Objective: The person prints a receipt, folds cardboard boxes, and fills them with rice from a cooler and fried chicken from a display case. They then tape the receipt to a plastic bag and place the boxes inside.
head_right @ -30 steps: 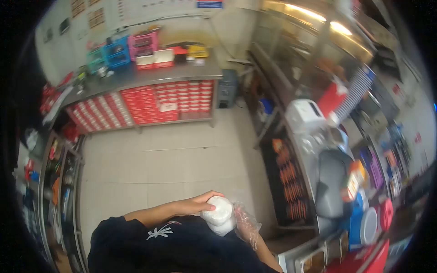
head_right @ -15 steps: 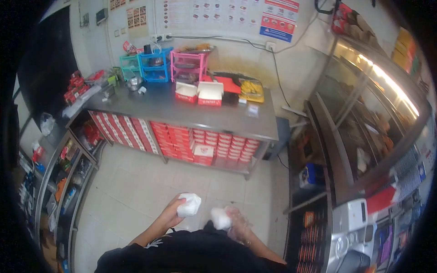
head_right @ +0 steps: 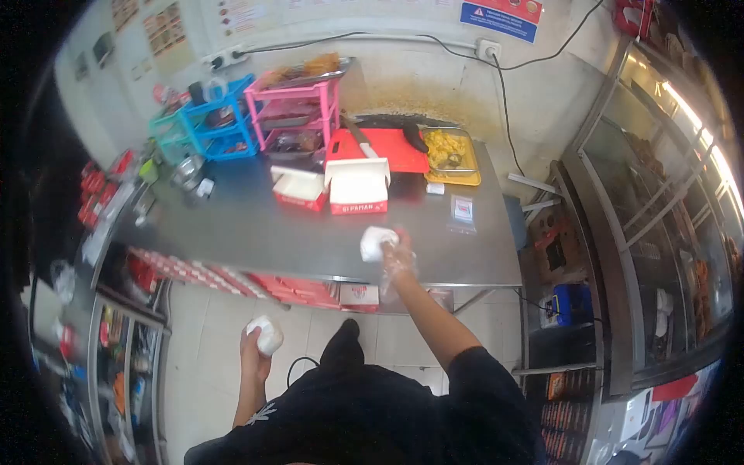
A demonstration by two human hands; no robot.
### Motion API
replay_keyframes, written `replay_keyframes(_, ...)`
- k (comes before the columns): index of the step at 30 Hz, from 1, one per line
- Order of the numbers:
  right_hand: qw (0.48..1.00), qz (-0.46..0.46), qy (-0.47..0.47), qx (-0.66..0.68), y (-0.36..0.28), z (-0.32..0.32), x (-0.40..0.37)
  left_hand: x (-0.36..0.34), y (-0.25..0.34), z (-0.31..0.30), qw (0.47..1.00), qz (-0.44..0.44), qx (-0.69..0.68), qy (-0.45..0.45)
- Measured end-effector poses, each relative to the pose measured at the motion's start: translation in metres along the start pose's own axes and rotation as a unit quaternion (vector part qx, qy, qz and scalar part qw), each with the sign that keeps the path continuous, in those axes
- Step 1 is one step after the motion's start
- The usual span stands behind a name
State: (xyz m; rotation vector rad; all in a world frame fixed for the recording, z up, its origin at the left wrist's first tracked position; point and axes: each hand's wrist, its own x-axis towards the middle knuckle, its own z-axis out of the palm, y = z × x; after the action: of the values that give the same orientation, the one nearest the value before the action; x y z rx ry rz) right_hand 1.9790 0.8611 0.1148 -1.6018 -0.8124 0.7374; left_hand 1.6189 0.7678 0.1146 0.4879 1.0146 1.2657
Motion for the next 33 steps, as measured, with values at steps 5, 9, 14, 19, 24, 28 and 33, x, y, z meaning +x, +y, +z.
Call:
replay_keyframes(5, 0.963, -0.199, 0.139, -0.119, -0.007, 0.086, 0.144, 0.181, 0.041, 0.073, 0.998, 0.031, 0.060, 0.003)
replay_keyframes(9, 0.962, -0.142, 0.132, -0.195, -0.002, 0.124, 0.206, 0.304, 0.046, 0.128, 0.981, 0.077, 0.179, -0.021)
replay_keyframes(14, 0.920, -0.024, -0.054, -0.388, 0.012, 0.141, 0.234, 0.381, 0.039, 0.180, 0.895, 0.214, 0.377, -0.103)
replay_keyframes(19, 0.821, 0.019, -0.120, -0.557, -0.016, 0.125, 0.217, 0.431, 0.042, 0.201, 0.822, 0.214, 0.497, -0.175)
replay_keyframes(24, 0.817, -0.009, -0.103, -0.567, 0.007, 0.125, 0.206, 0.469, 0.042, 0.207, 0.830, 0.127, 0.500, -0.211)
replay_keyframes(28, 0.854, -0.012, -0.117, -0.507, -0.003, 0.124, 0.200, 0.511, 0.032, 0.182, 0.829, 0.000, 0.513, -0.223)
replay_keyframes(33, 0.895, -0.038, -0.092, -0.435, -0.002, 0.115, 0.180, 0.516, 0.030, 0.183, 0.782, -0.004, 0.552, -0.291)
